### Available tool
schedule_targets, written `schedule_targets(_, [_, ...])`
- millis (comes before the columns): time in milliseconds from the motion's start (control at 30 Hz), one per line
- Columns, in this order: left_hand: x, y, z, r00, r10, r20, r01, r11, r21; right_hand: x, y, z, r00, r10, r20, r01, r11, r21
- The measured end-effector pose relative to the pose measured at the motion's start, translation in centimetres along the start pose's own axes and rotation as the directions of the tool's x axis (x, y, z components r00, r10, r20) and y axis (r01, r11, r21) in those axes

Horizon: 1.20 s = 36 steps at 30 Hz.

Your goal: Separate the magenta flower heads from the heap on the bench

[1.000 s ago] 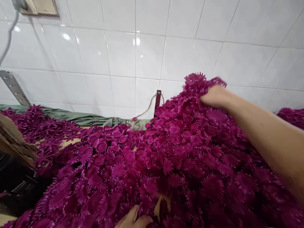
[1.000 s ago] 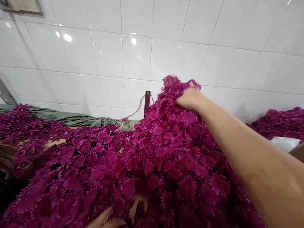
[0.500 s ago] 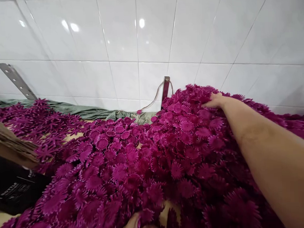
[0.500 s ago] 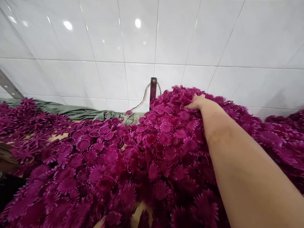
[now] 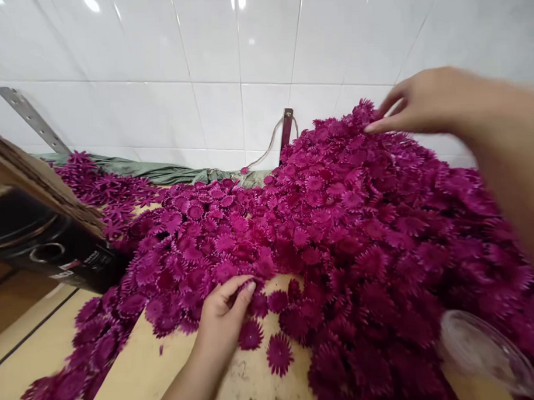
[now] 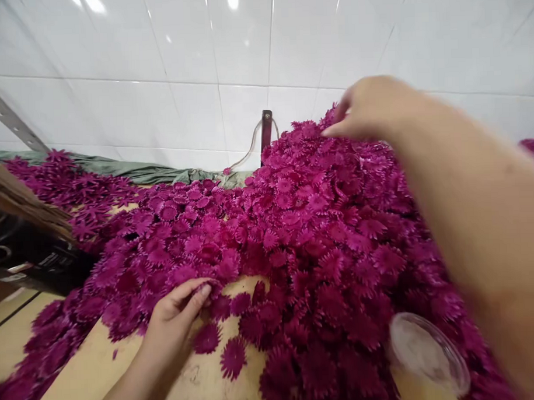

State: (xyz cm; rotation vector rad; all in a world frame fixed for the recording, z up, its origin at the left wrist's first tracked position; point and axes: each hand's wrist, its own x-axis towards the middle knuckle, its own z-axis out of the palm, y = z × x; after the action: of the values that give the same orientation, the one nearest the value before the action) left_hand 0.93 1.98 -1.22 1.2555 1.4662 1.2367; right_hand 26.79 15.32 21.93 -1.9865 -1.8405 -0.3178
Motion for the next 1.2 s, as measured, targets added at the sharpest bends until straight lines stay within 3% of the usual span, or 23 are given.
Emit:
schedule_targets(67, [0.0, 0.4, -0.3, 0.996, -0.088, -0.008, 0.087, 0.992, -0.090, -7.0, -4.1, 1.3, 0.964, -0.180, 0.198, 0.159, 0.980, 0.118])
schedule_targets(133, [0.0, 0.8, -0.7, 0.993, -0.113, 0.015, 0.114, 0.985, -0.127, -13.9, -7.5, 4.1, 0.802, -0.402, 0.442, 0.334, 0.915, 0.226])
schedule_targets(200, [0.0, 1.2, -1.1, 0.996, -0.070, 0.047, 0.075, 0.991, -0.112, -19.1, -9.3, 7.6, 0.733, -0.490, 0.472, 0.418, 0.871, 0.257])
schedule_targets(267, [0.1, 1.4, -1.8, 0.998, 0.006, 0.058, -0.004, 0.999, -0.041, -22.1, -9.8, 10.6, 0.724, -0.509, 0.466, 0.465, 0.859, 0.216])
schedule_targets(333, [0.3, 1.5, -2.7, 0.995, 0.093, 0.033, -0.095, 0.992, 0.077, -23.1, -9.4, 12.3, 0.745, -0.487, 0.455, 0.466, 0.869, 0.167])
schedule_targets(433, [0.5, 1.7, -4.1, 0.979, 0.203, -0.022, -0.189, 0.942, 0.277, -22.5, -8.9, 12.7, 0.778, -0.451, 0.438, 0.431, 0.890, 0.151])
schedule_targets(600, [-0.4, 2.1, -5.9, 0.952, 0.306, -0.024, -0.263, 0.853, 0.450, -20.2, -8.1, 10.9, 0.897, -0.334, 0.289, 0.261, 0.929, 0.263])
schedule_targets(700, [-1.3, 1.9, -6.5, 0.937, 0.347, -0.024, -0.291, 0.818, 0.497, -20.9, -7.6, 9.5, 0.950, -0.276, 0.146, 0.212, 0.914, 0.346])
schedule_targets(767, [-1.6, 1.5, -6.7, 0.937, 0.349, -0.002, -0.296, 0.800, 0.522, -23.1, -7.8, 9.0, 0.936, -0.346, 0.062, 0.294, 0.866, 0.404])
schedule_targets(833, [-1.7, 0.9, -6.7, 0.941, 0.338, 0.027, -0.295, 0.778, 0.554, -26.5, -8.4, 9.6, 0.887, -0.462, -0.006, 0.418, 0.795, 0.441])
schedule_targets(867, [-1.6, 0.7, -6.6, 0.941, 0.335, 0.045, -0.299, 0.765, 0.571, -28.4, -8.8, 10.3, 0.854, -0.513, -0.092, 0.499, 0.756, 0.423])
schedule_targets(967, [-1.4, -0.2, -6.4, 0.927, 0.366, 0.080, -0.338, 0.725, 0.600, -32.7, -10.1, 13.2, 0.789, -0.592, -0.165, 0.606, 0.705, 0.368])
schedule_targets(1067, [-1.2, -0.7, -6.3, 0.899, 0.430, 0.088, -0.393, 0.699, 0.597, -32.9, -11.5, 15.3, 0.787, -0.614, -0.063, 0.598, 0.732, 0.326])
schedule_targets(1200, [-1.3, -0.6, -6.5, 0.851, 0.520, 0.070, -0.457, 0.671, 0.583, -28.5, -14.9, 16.1, 0.798, -0.581, 0.163, 0.504, 0.790, 0.349])
